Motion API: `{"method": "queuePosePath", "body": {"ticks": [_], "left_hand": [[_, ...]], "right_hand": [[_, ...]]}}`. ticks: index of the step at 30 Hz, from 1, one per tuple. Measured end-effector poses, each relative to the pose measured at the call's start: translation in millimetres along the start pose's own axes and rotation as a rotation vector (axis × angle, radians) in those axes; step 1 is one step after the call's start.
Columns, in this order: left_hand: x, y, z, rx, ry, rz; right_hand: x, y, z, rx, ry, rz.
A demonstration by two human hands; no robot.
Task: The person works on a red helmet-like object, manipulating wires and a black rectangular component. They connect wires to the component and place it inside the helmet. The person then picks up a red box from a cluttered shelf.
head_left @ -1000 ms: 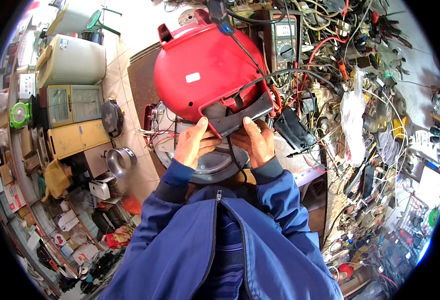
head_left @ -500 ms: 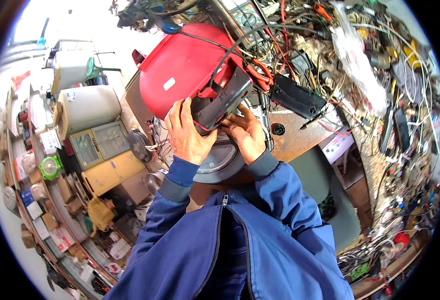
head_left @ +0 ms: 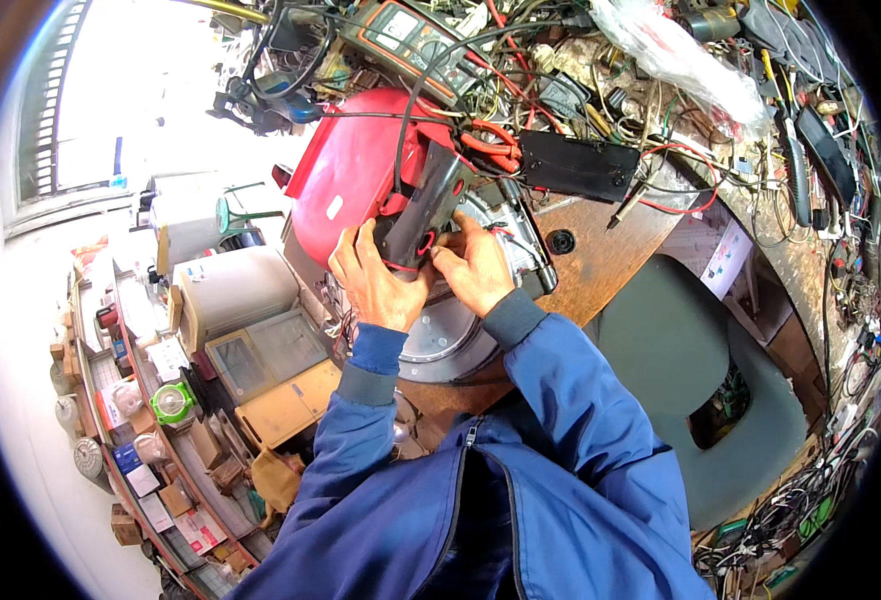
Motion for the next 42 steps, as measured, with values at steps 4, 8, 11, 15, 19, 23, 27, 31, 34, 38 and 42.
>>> {"method": "queuePosePath", "body": {"ticks": [4, 8, 11, 15, 19, 23, 27, 31, 34, 38, 42], "left_hand": [[-1, -2, -5, -0.014, 0.002, -0.047], [-2, -9, -3, -0.024, -0.055, 0.005], [1, -16, 4, -0.115, -0.082, 0.066], [6, -24, 10, -0.191, -0.139, 0.113], [5, -21, 13, -0.224, -0.175, 0.093], [9, -26, 17, -0.298, -0.23, 0.101], [8, -27, 28, -0.433, -0.234, 0.11], [10, -29, 27, -0.41, -0.242, 0.075], [10, -24, 24, -0.425, -0.267, 0.044], [12, -22, 23, -0.373, -0.23, 0.087], [11, -19, 20, -0.314, -0.225, 0.102]], "right_hand": [[-2, 2, 1, 0.125, 0.046, 0.017], [7, 0, -8, 0.108, 0.055, 0.051], [13, 0, -12, 0.177, 0.127, 0.043], [13, -5, 2, 0.191, 0.204, 0.056], [8, -3, 30, 0.237, 0.293, 0.153], [13, -4, 34, 0.231, 0.381, 0.105], [21, -7, 40, 0.156, 0.398, 0.131], [20, -8, 38, 0.207, 0.402, 0.168], [17, -12, 33, 0.196, 0.402, 0.193], [9, -16, 27, 0.185, 0.385, 0.189], [-17, -20, 35, 0.182, 0.357, 0.316]]}}
Point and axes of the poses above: each hand's wrist, its own x-axis towards the middle knuckle, its own y-axis out of the palm, z = x × y, the point moved 2 cm from there along x, towards the middle knuckle, and after that the axes turned 10 degrees about y, right-handed, at the moved point
